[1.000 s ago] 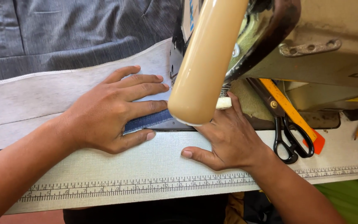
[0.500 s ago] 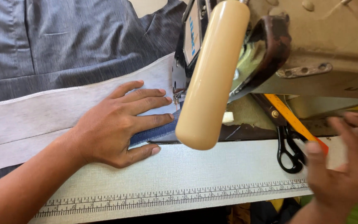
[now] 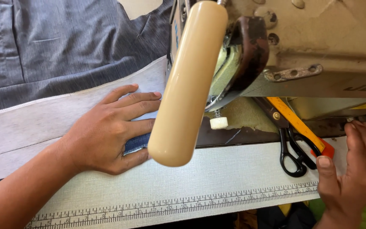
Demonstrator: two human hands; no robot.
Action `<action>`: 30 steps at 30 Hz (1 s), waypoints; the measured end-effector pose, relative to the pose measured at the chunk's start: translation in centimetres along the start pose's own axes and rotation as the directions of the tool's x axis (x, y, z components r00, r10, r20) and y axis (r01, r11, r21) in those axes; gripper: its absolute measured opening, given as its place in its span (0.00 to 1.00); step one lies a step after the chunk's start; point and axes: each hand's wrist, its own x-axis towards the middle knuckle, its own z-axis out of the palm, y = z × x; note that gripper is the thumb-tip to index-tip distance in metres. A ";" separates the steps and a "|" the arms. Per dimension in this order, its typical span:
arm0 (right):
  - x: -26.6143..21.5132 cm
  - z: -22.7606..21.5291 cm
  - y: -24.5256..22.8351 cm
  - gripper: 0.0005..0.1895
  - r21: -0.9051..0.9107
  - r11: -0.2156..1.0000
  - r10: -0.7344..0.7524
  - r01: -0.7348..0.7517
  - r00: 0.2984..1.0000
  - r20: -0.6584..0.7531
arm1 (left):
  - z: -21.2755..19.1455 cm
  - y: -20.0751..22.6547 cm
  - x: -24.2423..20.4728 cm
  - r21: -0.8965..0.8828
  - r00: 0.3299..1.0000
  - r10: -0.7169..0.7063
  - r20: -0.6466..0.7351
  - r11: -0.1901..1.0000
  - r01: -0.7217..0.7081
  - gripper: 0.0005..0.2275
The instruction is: Attaching a white fabric lining strip to a blue garment piece using an industrial sewing machine and trimming with scissors.
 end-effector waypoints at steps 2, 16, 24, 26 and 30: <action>0.0 0.0 0.0 0.38 0.010 1.000 0.001 -0.001 1.000 -0.002 | -0.1 0.0 0.2 -0.010 1.000 0.002 -0.014 1.000 -0.002 0.18; -0.2 0.0 -0.3 0.38 -0.018 0.999 0.046 -0.046 0.999 -0.001 | -0.2 -1.6 0.7 0.022 1.000 0.019 -0.004 1.000 -0.019 0.19; 0.0 0.1 -0.5 0.39 -0.001 0.998 0.063 -0.063 0.998 -0.013 | -0.2 -2.5 1.1 0.044 0.999 0.029 -0.019 0.999 -0.028 0.20; -0.1 0.0 -0.6 0.39 -0.001 0.997 0.076 -0.076 0.997 -0.009 | 0.0 -2.6 0.9 0.065 1.000 0.022 -0.006 0.998 -0.022 0.23; -0.1 0.0 -0.5 0.38 0.007 0.997 0.074 -0.074 0.997 -0.010 | -0.1 -2.7 1.0 0.060 1.000 0.009 -0.009 0.998 -0.008 0.23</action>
